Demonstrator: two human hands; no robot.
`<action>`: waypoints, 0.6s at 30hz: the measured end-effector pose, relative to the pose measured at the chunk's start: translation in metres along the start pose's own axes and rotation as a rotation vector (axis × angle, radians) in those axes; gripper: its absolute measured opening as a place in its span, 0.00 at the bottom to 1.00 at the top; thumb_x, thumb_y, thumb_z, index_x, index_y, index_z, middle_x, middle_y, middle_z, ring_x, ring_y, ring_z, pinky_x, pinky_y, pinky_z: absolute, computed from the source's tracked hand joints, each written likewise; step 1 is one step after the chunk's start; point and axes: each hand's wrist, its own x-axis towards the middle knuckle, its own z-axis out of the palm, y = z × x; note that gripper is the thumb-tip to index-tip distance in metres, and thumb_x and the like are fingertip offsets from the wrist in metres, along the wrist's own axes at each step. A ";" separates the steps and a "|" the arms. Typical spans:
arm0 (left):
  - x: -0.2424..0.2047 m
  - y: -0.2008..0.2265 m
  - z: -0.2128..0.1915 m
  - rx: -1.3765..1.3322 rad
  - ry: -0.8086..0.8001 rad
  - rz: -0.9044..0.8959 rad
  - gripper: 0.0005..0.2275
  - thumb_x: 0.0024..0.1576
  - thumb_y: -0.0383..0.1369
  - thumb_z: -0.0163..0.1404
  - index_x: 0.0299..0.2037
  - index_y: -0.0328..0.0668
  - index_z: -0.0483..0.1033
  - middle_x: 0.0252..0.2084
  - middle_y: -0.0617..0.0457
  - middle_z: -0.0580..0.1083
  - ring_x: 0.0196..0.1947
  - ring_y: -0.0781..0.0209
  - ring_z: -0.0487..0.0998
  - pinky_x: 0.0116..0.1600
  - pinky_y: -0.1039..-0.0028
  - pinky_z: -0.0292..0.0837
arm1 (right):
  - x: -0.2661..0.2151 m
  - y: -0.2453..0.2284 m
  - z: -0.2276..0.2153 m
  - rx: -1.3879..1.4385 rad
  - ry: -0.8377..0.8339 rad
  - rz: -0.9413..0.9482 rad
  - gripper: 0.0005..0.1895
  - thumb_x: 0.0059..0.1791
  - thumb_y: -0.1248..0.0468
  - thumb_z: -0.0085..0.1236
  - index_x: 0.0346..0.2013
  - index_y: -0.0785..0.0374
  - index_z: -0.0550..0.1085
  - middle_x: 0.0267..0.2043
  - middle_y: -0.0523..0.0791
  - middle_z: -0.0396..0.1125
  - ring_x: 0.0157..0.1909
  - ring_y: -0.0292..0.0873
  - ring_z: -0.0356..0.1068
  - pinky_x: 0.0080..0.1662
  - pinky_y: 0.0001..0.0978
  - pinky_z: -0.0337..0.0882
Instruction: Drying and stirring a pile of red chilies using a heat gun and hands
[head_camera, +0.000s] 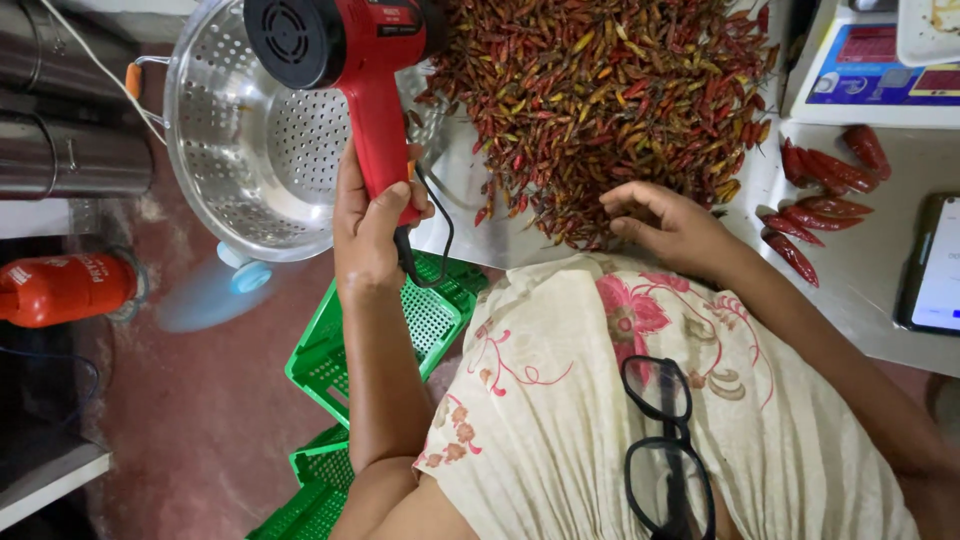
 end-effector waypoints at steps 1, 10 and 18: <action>0.000 0.001 0.002 -0.002 -0.002 -0.002 0.31 0.58 0.23 0.47 0.74 0.36 0.51 0.56 0.32 0.75 0.29 0.54 0.76 0.30 0.72 0.68 | 0.000 -0.001 0.000 -0.001 -0.008 0.000 0.17 0.54 0.59 0.58 0.57 0.58 0.75 0.50 0.51 0.74 0.58 0.55 0.71 0.62 0.49 0.65; -0.002 0.004 0.010 -0.019 -0.029 -0.041 0.32 0.58 0.24 0.47 0.75 0.37 0.49 0.54 0.32 0.75 0.28 0.54 0.77 0.30 0.73 0.66 | -0.002 -0.013 -0.006 -0.019 -0.046 -0.021 0.16 0.54 0.61 0.58 0.55 0.61 0.75 0.48 0.52 0.74 0.57 0.55 0.72 0.61 0.50 0.66; -0.002 0.007 0.015 -0.036 -0.034 -0.044 0.32 0.58 0.23 0.48 0.75 0.38 0.50 0.55 0.31 0.75 0.30 0.54 0.77 0.30 0.73 0.68 | -0.001 -0.016 -0.006 -0.051 -0.065 0.095 0.18 0.54 0.58 0.57 0.58 0.57 0.74 0.52 0.51 0.73 0.56 0.55 0.73 0.57 0.48 0.68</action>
